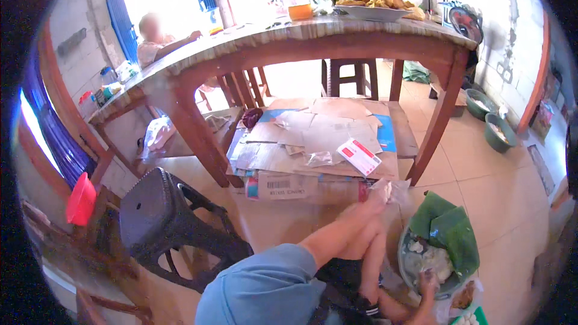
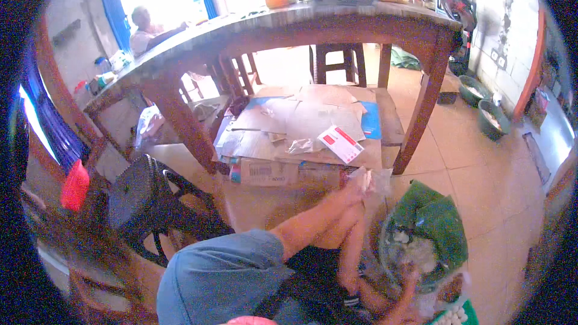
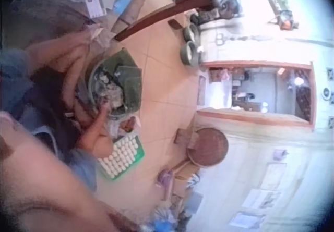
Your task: The person forms dumplings by hand, taking portions of dough from a bowl, filling them with a meat mixture from a bag, rolling them into balls, and placing them into a tray.
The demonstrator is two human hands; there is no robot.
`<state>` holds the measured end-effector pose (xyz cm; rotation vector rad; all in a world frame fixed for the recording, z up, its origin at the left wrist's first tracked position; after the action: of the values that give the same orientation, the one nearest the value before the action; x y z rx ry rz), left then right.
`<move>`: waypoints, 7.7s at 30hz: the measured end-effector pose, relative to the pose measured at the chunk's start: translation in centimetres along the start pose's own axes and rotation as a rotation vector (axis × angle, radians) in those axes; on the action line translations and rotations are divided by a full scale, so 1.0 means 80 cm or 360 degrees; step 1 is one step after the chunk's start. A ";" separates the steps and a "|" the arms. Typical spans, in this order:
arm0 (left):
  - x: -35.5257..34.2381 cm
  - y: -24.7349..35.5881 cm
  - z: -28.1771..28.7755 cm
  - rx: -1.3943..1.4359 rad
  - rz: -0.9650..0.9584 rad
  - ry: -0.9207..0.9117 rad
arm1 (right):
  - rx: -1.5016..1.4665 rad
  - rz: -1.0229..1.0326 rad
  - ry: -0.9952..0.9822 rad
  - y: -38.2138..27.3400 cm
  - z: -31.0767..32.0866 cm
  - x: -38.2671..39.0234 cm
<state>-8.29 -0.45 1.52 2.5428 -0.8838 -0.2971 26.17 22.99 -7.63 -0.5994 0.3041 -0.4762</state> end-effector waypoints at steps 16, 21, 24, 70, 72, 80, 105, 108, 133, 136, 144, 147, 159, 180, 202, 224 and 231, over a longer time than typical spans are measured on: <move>0.003 -0.009 -0.032 0.0105 0.0192 0.0138 | 0.0091 -0.0026 0.0086 0.022 -0.002 -0.001; 0.011 -0.012 -0.040 0.0087 0.0174 0.0255 | 0.0034 0.0093 0.0253 0.021 -0.003 0.005; 0.013 -0.006 -0.020 0.0098 0.0142 0.0279 | 0.0076 -0.0108 0.0040 -0.001 -0.002 0.006; 0.015 0.022 -0.029 -0.1603 -0.0476 -0.0293 | 0.0244 0.0017 0.0136 0.017 -0.023 0.008; 0.018 0.029 -0.019 -0.1285 -0.0367 -0.0093 | 0.0494 0.0027 0.0151 -0.005 -0.011 0.010; 0.013 0.007 -0.031 0.0206 0.0107 0.0468 | 0.0001 0.0105 0.0015 0.029 -0.013 -0.018; 0.015 0.015 -0.007 0.0019 0.0107 0.0222 | 0.0403 -0.0007 0.0065 -0.004 -0.008 0.006; 0.000 0.006 -0.055 0.0180 0.0058 0.0240 | 0.0367 -0.0050 0.0199 0.038 0.000 -0.005; 0.023 0.024 -0.042 0.0291 0.0050 0.0321 | 0.0435 -0.0172 -0.0172 -0.032 0.019 0.000; 0.040 0.044 -0.005 0.0475 0.0072 0.0240 | 0.0137 -0.0034 -0.0043 -0.062 -0.001 0.013; 0.026 0.025 -0.102 0.0716 0.0151 0.0135 | 0.0174 -0.0088 0.0076 0.015 0.005 -0.010; 0.028 0.035 -0.058 0.0547 0.0060 0.0187 | 0.0315 -0.0145 -0.0074 0.025 -0.022 -0.004; 0.024 0.029 -0.003 0.0548 -0.0115 0.0235 | 0.0094 0.0075 0.0037 0.003 -0.014 -0.006; -0.007 0.000 -0.018 0.0687 0.0136 0.0467 | 0.0177 0.0046 -0.0077 0.021 0.004 -0.016; 0.007 0.016 -0.022 0.0139 -0.0132 0.0538 | 0.0099 -0.0147 -0.0052 0.041 -0.007 -0.006; 0.015 0.003 -0.016 0.0631 0.0234 0.0359 | 0.0457 -0.0047 -0.0119 -0.040 0.010 0.002; 0.020 0.006 -0.029 0.0683 0.0242 0.0239 | 0.0395 -0.0094 -0.0192 -0.055 0.015 -0.001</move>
<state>-6.53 -1.06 3.68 2.8104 -1.1768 0.1463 25.10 20.38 -4.01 -0.3939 0.1104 -0.5234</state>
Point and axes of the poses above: each hand's wrist, its own x-axis away from the middle knuckle, its own z-axis out of the back of the hand, y = z × x, the point moved 7 cm from there along -x, towards the middle knuckle, and after that the axes turned 7 degrees about x, right-handed, at the moved point
